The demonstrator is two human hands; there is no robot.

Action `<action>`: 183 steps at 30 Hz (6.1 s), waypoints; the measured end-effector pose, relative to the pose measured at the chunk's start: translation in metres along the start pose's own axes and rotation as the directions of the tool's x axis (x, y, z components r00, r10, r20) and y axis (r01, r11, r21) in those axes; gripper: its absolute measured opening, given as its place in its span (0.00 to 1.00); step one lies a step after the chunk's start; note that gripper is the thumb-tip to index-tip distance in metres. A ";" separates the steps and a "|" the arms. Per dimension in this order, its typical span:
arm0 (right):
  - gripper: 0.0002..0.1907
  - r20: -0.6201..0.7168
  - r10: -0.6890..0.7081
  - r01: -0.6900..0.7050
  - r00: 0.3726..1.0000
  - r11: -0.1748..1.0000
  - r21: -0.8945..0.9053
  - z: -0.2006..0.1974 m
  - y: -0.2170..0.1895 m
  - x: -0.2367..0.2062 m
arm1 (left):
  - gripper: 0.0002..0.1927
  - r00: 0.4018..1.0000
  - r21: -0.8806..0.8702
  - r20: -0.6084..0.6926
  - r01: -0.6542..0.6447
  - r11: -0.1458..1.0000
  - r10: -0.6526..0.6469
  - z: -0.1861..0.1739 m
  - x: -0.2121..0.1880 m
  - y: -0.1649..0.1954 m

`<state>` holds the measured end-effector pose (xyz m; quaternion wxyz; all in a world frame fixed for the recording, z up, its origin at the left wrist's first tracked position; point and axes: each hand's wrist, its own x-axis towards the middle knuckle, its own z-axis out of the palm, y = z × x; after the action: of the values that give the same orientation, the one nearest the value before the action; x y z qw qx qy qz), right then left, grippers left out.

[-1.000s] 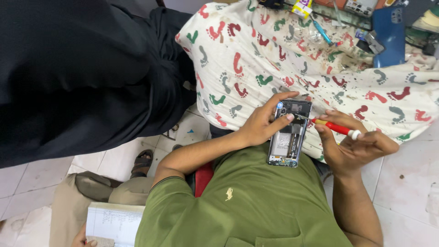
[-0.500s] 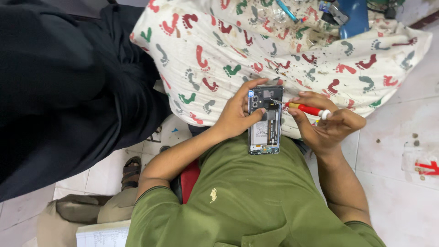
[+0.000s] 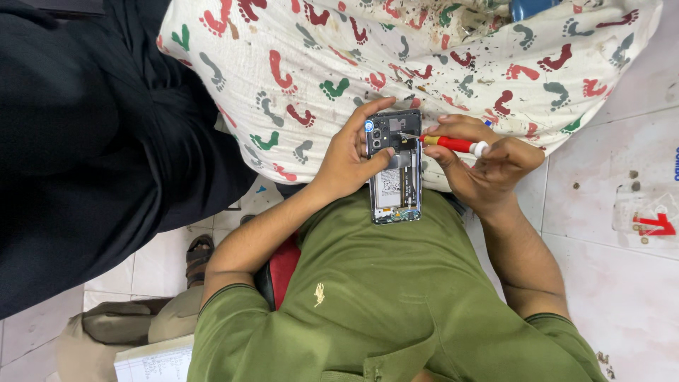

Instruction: The person uses a red-handled screwdriver to remove screws from the back of a disassembled smartphone held on their lap. They repeatedly unscrew and reposition the device, working on the internal components without completing the repair.

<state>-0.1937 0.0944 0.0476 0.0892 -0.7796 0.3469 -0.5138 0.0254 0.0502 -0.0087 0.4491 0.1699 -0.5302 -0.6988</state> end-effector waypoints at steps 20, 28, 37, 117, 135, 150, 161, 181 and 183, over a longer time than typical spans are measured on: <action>0.33 0.150 0.044 -0.052 0.988 0.998 0.047 0.000 -0.019 0.035 | 0.38 0.999 0.191 0.009 0.032 0.981 -0.035 0.005 -0.002 0.012; 0.33 0.098 0.189 -0.183 0.977 0.981 -0.068 0.006 -0.014 0.022 | 0.38 0.999 0.111 0.022 -0.048 0.993 0.046 0.002 -0.002 0.004; 0.34 0.110 0.156 -0.161 0.982 0.986 0.033 0.005 -0.017 0.028 | 0.36 0.998 0.093 0.006 0.067 0.993 -0.068 0.001 0.000 0.002; 0.29 -0.070 0.188 -0.185 0.980 0.982 0.046 0.005 -0.025 -0.003 | 0.11 0.989 0.254 -0.059 -0.119 0.960 0.138 0.004 -0.011 -0.004; 0.20 -0.050 0.167 -0.163 0.985 0.985 0.063 0.004 -0.025 -0.016 | 0.16 0.994 0.195 -0.026 -0.096 0.976 0.103 0.000 -0.012 -0.008; 0.11 -0.023 0.129 -0.130 0.991 0.991 -0.040 0.006 -0.021 -0.022 | 0.15 0.996 0.123 -0.022 -0.081 0.989 0.084 0.001 -0.013 -0.009; 0.17 -0.051 0.096 -0.095 0.994 0.995 0.010 0.008 -0.020 -0.016 | 0.13 0.996 0.164 -0.028 -0.079 0.983 0.084 0.000 -0.013 -0.008; 0.31 -0.123 0.062 -0.049 0.991 0.993 0.107 0.012 -0.011 0.001 | 0.18 0.990 0.347 -0.089 -0.074 0.935 0.111 0.005 -0.008 -0.009; 0.32 -0.165 0.085 -0.074 0.983 0.995 0.072 0.012 -0.007 0.001 | 0.24 0.993 0.342 -0.104 -0.020 0.939 0.059 0.005 -0.009 -0.004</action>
<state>-0.1801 0.0967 0.0467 0.1056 -0.7157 0.3672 -0.5846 0.0254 0.0605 -0.0126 0.4559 0.2733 -0.6202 -0.5769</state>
